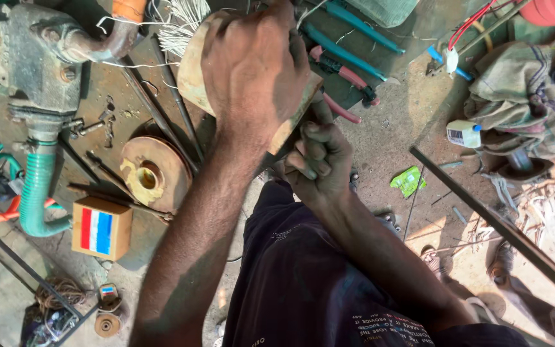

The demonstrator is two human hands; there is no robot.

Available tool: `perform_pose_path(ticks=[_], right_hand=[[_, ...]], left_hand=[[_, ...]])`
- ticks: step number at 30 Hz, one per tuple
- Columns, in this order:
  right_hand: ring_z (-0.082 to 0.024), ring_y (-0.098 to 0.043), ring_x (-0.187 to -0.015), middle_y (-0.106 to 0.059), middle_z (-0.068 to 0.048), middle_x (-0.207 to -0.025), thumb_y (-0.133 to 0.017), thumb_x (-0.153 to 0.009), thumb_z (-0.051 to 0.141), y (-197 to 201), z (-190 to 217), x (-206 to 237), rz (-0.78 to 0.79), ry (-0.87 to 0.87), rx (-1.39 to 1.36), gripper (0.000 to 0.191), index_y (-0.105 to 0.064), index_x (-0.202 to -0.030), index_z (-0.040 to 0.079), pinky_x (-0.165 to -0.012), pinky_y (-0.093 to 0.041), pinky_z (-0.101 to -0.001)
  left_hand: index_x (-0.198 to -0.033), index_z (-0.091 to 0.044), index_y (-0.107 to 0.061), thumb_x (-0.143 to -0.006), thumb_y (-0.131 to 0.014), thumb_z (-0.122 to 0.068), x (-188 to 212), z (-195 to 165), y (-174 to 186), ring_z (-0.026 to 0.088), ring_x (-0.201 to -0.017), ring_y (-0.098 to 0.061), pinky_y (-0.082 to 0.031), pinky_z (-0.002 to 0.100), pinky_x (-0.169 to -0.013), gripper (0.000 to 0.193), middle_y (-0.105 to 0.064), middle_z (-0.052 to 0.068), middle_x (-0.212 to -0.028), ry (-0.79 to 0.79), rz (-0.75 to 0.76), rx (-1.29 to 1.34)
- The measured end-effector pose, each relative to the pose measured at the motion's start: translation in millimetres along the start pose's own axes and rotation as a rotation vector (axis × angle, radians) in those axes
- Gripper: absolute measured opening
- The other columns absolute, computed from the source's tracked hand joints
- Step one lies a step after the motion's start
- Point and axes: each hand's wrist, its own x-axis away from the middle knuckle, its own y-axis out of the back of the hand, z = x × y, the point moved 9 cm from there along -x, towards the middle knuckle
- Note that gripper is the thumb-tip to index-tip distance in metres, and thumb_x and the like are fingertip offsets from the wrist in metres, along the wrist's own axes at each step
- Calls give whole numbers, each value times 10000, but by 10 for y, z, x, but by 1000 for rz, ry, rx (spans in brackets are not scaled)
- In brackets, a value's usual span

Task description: The person works on a cylindrical electrical coil, using pliers to cut and remove loose strands of wire. They then use a screwdriver to press and adjust the windings on the coil. The task involves repeated cutting and pressing actions on the same coil.

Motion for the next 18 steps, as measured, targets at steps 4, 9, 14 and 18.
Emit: perform_pose_path(ticks=[4, 9, 14, 18], right_hand=[[-50, -336, -367, -433, 39, -561, -451, -948, -16, 101, -76, 23, -80, 25, -89, 379, -525, -1300, 103, -394, -285, -202], [-61, -343, -311, -480, 19, -561, -450, -835, -29, 246, -158, 84, -190, 112, -191, 470, -606, -1264, 80, -336, -281, -210], [-62, -348, -360, -479, 18, -587, -458, -913, -21, 312, -266, 181, -203, 167, -177, 378, -557, -1267, 66, -374, -277, -218], [-62, -344, -346, -462, 24, -550, -470, -875, -18, 335, -348, 260, -204, 196, -198, 563, -517, -1427, 83, -362, -276, -213]], left_hand=[[-1038, -37, -700, -938, -702, -91, 10, 90, -66, 232, -632, -693, -547, 399, -693, 114, -714, 119, -758, 49, 53, 160], [-1034, -14, -686, -884, -765, -183, -9, -41, -41, 243, -645, -689, -511, 427, -765, 240, -698, 107, -717, -100, 69, 83], [-970, -53, -683, -855, -739, -128, -84, -88, -121, 249, -644, -691, -501, 441, -796, 148, -695, 104, -702, -139, 130, 15], [-951, -48, -679, -799, -743, -157, -84, -120, -139, 250, -685, -703, -502, 446, -799, 197, -696, 112, -709, -199, 136, 24]])
